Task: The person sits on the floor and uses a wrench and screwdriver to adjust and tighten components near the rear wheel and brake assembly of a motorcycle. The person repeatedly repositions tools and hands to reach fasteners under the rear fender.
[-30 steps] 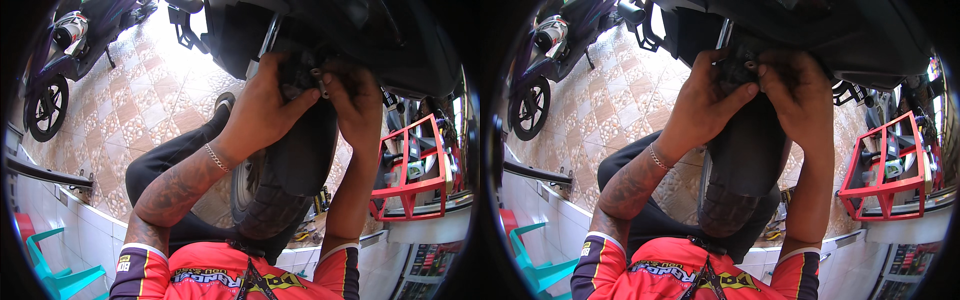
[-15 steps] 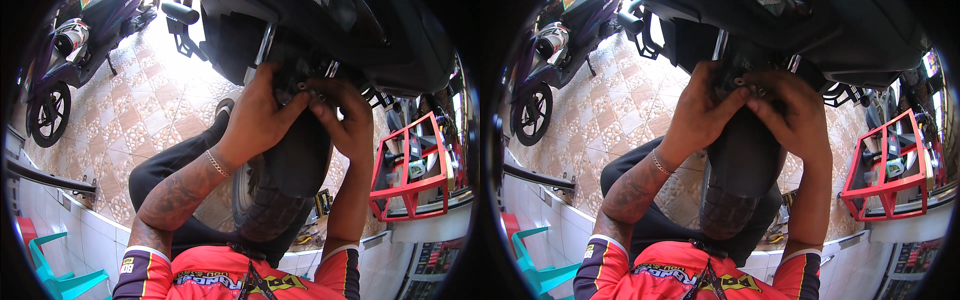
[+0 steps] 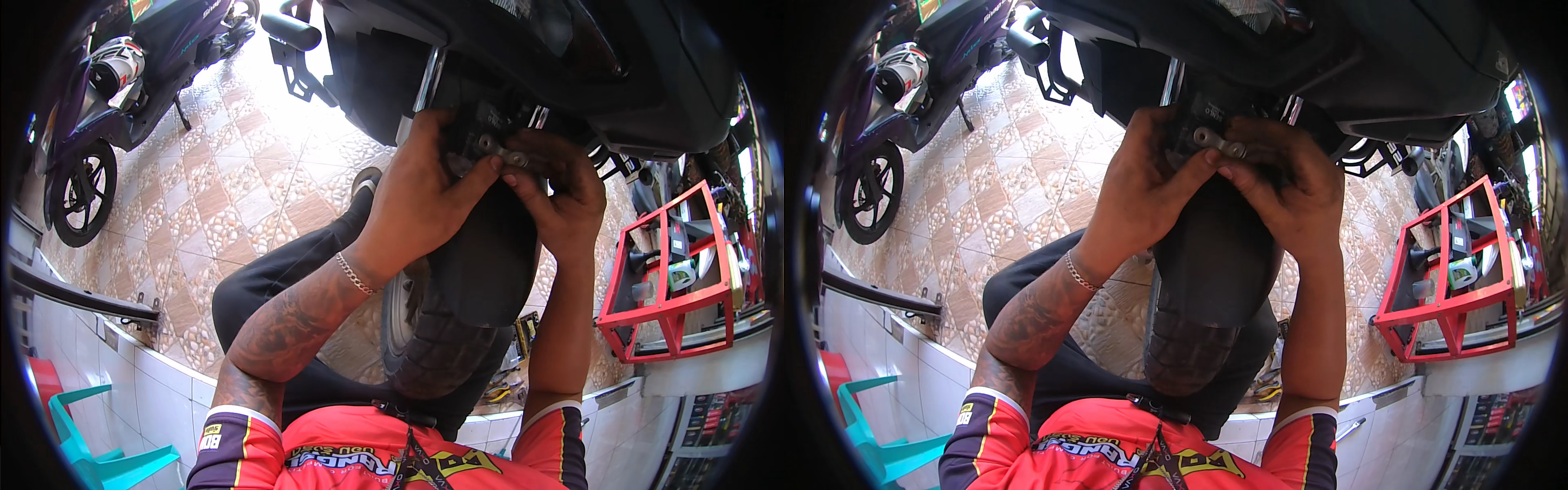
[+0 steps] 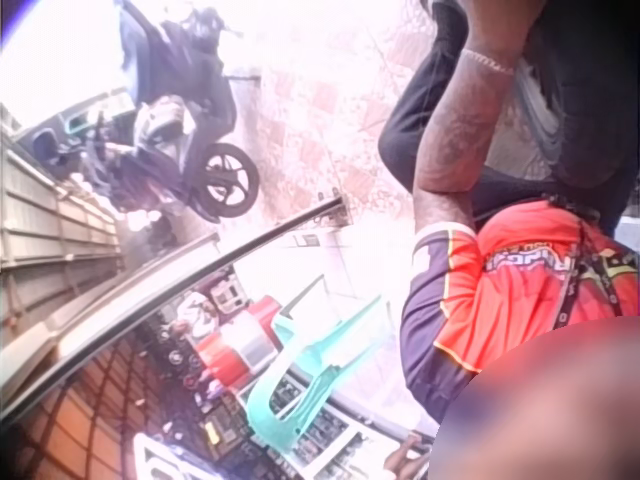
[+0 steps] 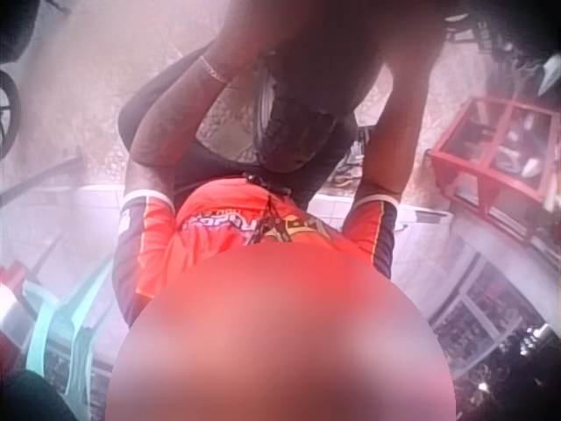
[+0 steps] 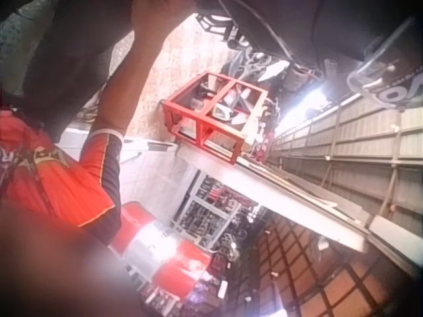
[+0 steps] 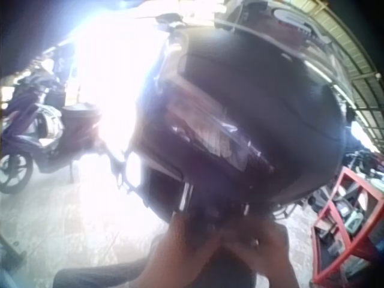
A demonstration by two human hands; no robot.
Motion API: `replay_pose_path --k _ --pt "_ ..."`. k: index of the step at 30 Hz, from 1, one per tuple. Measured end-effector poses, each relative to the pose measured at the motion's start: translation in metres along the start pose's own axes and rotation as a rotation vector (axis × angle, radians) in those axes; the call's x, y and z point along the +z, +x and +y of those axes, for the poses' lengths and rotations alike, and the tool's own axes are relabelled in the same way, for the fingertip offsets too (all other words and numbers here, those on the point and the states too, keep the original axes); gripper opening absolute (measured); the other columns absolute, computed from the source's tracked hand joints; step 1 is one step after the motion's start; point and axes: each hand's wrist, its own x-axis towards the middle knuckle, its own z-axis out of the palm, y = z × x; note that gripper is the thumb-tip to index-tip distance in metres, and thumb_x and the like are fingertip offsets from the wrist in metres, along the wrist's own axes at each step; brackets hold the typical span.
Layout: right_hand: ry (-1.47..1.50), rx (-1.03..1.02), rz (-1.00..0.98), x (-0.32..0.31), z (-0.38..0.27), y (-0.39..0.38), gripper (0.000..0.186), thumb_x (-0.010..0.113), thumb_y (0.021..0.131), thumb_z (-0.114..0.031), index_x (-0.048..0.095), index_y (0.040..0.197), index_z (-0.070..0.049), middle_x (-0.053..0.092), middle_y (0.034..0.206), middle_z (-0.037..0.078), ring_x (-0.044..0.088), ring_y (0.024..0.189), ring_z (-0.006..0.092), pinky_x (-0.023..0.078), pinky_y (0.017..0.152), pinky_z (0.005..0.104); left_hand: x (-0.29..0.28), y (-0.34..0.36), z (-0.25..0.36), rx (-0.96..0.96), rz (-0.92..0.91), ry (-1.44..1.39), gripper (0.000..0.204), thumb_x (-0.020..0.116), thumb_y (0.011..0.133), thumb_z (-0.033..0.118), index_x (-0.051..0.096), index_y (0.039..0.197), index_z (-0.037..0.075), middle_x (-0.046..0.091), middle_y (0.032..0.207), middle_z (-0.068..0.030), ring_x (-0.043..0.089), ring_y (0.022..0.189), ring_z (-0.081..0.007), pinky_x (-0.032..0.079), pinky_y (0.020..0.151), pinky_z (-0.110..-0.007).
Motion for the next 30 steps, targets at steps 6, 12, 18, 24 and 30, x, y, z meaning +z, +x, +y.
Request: replay_pose_path --k 6,12,18,24,30 --pt "-0.061 -0.101 -0.068 -0.0042 0.0031 -0.0009 0.033 0.078 0.082 0.001 0.064 0.111 0.005 0.072 0.107 0.013 0.073 0.093 0.0189 0.059 0.080 0.0278 0.0002 -0.0001 -0.0009 0.002 0.007 -0.002 0.053 0.075 0.087 0.021 0.048 0.125 -0.005 0.064 0.106 -0.0239 0.066 0.099 -0.0364 0.052 0.082 -0.041" --pt "0.019 -0.051 0.007 0.0011 0.0046 -0.0049 0.031 0.074 0.082 0.007 0.064 0.112 0.005 0.072 0.107 0.013 0.073 0.094 0.0188 0.058 0.079 0.0268 0.0015 0.0003 -0.0019 0.009 0.011 -0.035 0.052 0.075 0.087 0.022 0.049 0.124 -0.004 0.065 0.105 -0.0228 0.067 0.098 -0.0347 0.052 0.082 -0.040" --pt "0.059 -0.038 0.047 0.0036 0.0035 -0.0066 0.033 0.075 0.082 0.007 0.063 0.112 0.004 0.071 0.108 0.014 0.072 0.095 0.0194 0.059 0.079 0.0273 0.0022 -0.0001 -0.0003 0.018 0.010 -0.050 0.052 0.075 0.088 0.023 0.048 0.124 -0.003 0.067 0.101 -0.0208 0.069 0.094 -0.0325 0.053 0.079 -0.039" --pt "0.087 -0.009 0.066 0.0052 0.0008 -0.0067 0.031 0.075 0.083 0.006 0.063 0.112 0.005 0.071 0.108 0.014 0.072 0.094 0.0191 0.058 0.079 0.0276 -0.0002 -0.0013 0.0036 -0.022 -0.008 -0.027 0.055 0.075 0.088 0.024 0.046 0.126 -0.003 0.067 0.102 -0.0210 0.069 0.094 -0.0320 0.053 0.079 -0.038" --pt "0.065 0.030 0.025 0.0026 -0.0017 0.0007 0.029 0.075 0.084 0.003 0.065 0.112 0.006 0.072 0.109 0.014 0.072 0.095 0.0188 0.058 0.082 0.0279 -0.0003 -0.0010 0.0074 -0.063 -0.017 -0.112 0.055 0.073 0.091 0.022 0.044 0.129 -0.004 0.067 0.104 -0.0176 0.068 0.094 -0.0220 0.053 0.079 -0.032"
